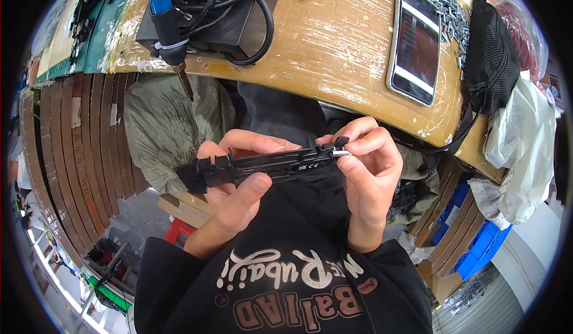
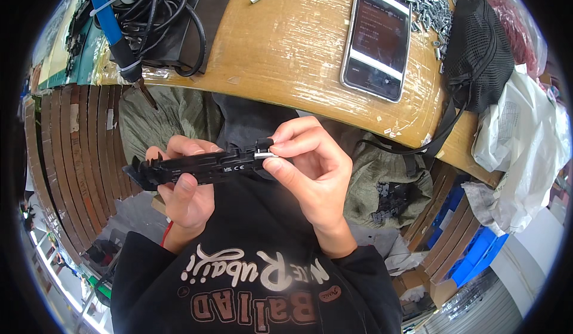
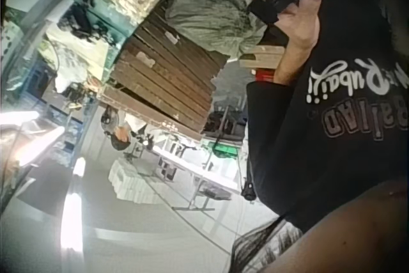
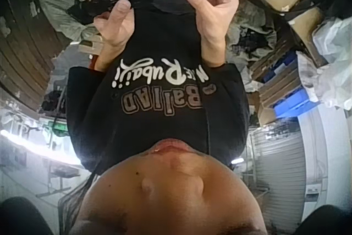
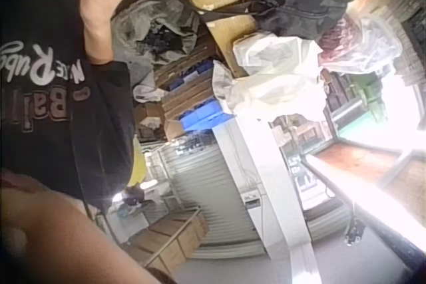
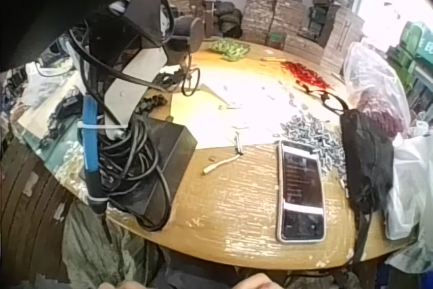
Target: Assembling small metal pins or springs into plastic housing components in a factory setting.
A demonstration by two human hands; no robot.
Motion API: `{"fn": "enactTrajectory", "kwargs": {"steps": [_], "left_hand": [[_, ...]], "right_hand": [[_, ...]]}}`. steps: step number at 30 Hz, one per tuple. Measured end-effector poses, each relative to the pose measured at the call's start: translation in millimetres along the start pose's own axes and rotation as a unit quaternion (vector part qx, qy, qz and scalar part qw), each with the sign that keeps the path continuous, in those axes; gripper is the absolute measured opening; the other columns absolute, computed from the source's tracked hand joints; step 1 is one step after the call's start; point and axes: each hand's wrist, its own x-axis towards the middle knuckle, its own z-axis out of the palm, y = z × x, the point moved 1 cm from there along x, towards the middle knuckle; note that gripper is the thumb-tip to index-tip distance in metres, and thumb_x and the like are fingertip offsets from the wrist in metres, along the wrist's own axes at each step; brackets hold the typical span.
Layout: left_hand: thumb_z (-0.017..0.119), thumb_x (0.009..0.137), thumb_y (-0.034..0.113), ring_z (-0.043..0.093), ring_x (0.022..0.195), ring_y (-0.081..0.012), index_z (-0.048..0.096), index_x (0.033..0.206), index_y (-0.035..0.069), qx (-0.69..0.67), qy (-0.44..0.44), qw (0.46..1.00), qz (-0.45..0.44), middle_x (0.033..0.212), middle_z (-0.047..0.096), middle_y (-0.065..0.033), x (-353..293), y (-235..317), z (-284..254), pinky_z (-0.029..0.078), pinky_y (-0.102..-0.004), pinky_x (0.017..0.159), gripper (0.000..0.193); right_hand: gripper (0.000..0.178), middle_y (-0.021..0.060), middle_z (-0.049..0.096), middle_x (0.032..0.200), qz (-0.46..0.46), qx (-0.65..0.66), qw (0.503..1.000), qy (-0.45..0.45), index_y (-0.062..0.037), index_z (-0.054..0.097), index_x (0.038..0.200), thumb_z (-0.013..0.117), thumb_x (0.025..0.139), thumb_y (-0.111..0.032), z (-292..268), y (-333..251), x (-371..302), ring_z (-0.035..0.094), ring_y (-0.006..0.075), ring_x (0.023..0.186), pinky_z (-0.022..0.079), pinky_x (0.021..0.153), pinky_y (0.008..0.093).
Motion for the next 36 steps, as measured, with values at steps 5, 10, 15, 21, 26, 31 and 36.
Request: {"fn": "enactTrajectory", "kwargs": {"steps": [5,10,15,21,26,31,36], "left_hand": [[0.055,0.080,0.003,0.056,0.089,-0.0336,0.034,0.093,0.008,0.057,-0.036,0.998,0.018,0.096,0.049,-0.0193,0.1,4.8,-2.7,0.049,-0.0413,0.079,0.025],[0.055,0.080,0.001,0.057,0.088,-0.0343,0.036,0.094,0.007,0.077,-0.057,0.994,0.049,0.095,0.050,-0.0196,0.7,3.5,-6.0,0.050,-0.0415,0.078,0.024],[0.056,0.079,0.000,0.057,0.088,-0.0349,0.036,0.092,0.007,0.080,-0.080,0.992,0.048,0.094,0.050,-0.0202,1.2,7.9,-6.1,0.050,-0.0425,0.077,0.025],[0.057,0.077,-0.002,0.057,0.089,-0.0357,0.037,0.088,0.007,0.072,-0.090,0.991,0.060,0.094,0.050,-0.0207,2.0,7.0,-6.7,0.050,-0.0432,0.077,0.024],[0.058,0.077,-0.002,0.056,0.090,-0.0364,0.037,0.086,0.007,0.087,-0.097,0.990,0.046,0.095,0.050,-0.0207,0.9,7.8,-7.1,0.050,-0.0438,0.077,0.024],[0.058,0.077,-0.001,0.056,0.090,-0.0364,0.037,0.085,0.007,0.076,-0.094,0.992,0.045,0.093,0.051,-0.0208,0.5,7.8,-7.0,0.050,-0.0438,0.077,0.024],[0.059,0.077,0.001,0.056,0.089,-0.0363,0.037,0.083,0.007,0.046,-0.085,0.995,0.037,0.092,0.051,-0.0209,-1.8,9.9,-9.4,0.051,-0.0435,0.077,0.023]], "right_hand": [[0.012,0.0105,0.048,0.087,0.024,-0.026,0.999,0.005,-0.0001,0.051,0.079,0.056,0.072,0.007,4.6,-4.4,-0.9,0.054,0.0185,0.081,0.048,0.081,0.0442],[0.014,0.0123,0.050,0.088,0.015,-0.041,0.999,0.016,0.0008,0.052,0.079,0.056,0.071,0.011,6.2,-4.3,-1.5,0.054,0.0190,0.081,0.048,0.082,0.0448],[0.017,0.0126,0.055,0.089,0.001,-0.019,1.000,0.001,0.0033,0.056,0.082,0.062,0.068,0.012,1.9,-3.6,-3.0,0.054,0.0198,0.088,0.045,0.079,0.0318],[0.017,0.0130,0.056,0.090,-0.013,-0.054,0.998,0.018,0.0034,0.056,0.081,0.063,0.068,0.011,3.4,-4.1,-5.4,0.055,0.0199,0.088,0.044,0.081,0.0318],[0.018,0.0132,0.056,0.090,-0.043,-0.082,0.995,0.033,0.0032,0.056,0.082,0.063,0.068,0.011,4.6,-3.2,-7.4,0.055,0.0200,0.087,0.044,0.081,0.0312],[0.018,0.0125,0.055,0.090,0.000,-0.044,0.999,0.017,0.0027,0.054,0.082,0.063,0.069,0.011,3.4,-4.3,-5.4,0.055,0.0194,0.087,0.044,0.081,0.0307],[0.016,0.0123,0.054,0.090,0.042,-0.004,0.999,-0.008,0.0016,0.053,0.081,0.062,0.070,0.011,3.9,-2.2,-3.3,0.055,0.0190,0.087,0.045,0.080,0.0307]]}}
